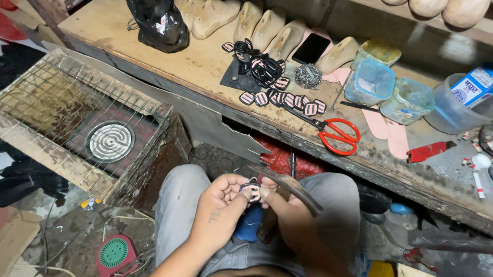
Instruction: The person cuts small striped fabric pieces with scissors, then uses a hammer and nail to attach them to a black shoe component. The person repeats this process for several pieces, placing finished items on the workbench.
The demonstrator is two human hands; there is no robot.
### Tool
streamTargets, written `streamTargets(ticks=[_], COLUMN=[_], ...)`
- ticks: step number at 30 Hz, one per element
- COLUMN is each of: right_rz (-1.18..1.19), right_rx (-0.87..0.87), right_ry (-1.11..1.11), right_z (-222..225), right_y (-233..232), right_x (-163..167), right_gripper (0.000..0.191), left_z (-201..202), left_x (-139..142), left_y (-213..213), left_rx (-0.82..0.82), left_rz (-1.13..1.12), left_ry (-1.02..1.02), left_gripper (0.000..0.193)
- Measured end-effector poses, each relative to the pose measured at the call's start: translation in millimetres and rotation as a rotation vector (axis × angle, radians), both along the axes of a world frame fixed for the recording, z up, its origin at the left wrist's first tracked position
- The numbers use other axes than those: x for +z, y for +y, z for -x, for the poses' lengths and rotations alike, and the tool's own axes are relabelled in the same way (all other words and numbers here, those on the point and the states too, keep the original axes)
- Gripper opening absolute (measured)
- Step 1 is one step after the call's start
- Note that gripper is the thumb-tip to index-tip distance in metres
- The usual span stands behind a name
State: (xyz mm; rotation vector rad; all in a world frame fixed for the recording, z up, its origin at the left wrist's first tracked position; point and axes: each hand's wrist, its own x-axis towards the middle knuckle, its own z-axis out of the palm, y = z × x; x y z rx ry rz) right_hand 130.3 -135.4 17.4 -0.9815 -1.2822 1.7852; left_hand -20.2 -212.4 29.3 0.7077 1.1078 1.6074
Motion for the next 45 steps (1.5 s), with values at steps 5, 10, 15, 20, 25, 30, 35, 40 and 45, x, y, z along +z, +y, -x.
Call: streamTargets(ticks=[5,10,15,20,25,30,35,40,45], right_rz=[0.136,0.329,0.342,-0.06,0.064,-0.098,-0.079,0.017,-0.349], right_rx=[-0.029,-0.058,-0.107,-0.071,-0.053,0.0,-0.006,-0.026,-0.141], right_ry=[0.005,0.088,0.119,-0.231,-0.115,-0.175,-0.095,0.081,-0.39], right_z=[-0.5,6.3,7.2,-3.3,0.6,-0.6,-6.1,-11.6,-7.2], right_y=[2.6,12.9,15.2,-1.0,-11.3,-14.1,-13.3,-11.1,-14.1], right_x=[-8.8,-2.2,13.4,16.0,-2.3,-11.0,-16.6,-22.3,-21.4], right_gripper=[0.026,0.026,0.025,0.021,0.015,0.015,0.013,0.013,0.016], left_z=[3.8,13.3,24.5,29.3,24.9,19.3,14.9,8.9,7.7], left_x=[-9.7,1.0,5.9,-4.8,-11.0,-11.7,-12.1,-1.3,13.9], left_y=[-1.7,3.1,6.4,16.2,15.7,10.1,8.7,5.3,-1.2], left_rx=[0.02,-0.067,0.087,0.061,0.114,0.09,0.064,0.076,0.193], left_rz=[0.097,-0.057,-0.33,0.15,0.148,0.158,0.188,0.025,-0.216], left_ry=[-0.02,0.256,0.757,0.042,-0.142,-0.045,0.065,0.404,1.182], left_gripper=[0.018,0.037,0.026,0.019,0.022,0.025,0.027,0.026,0.028])
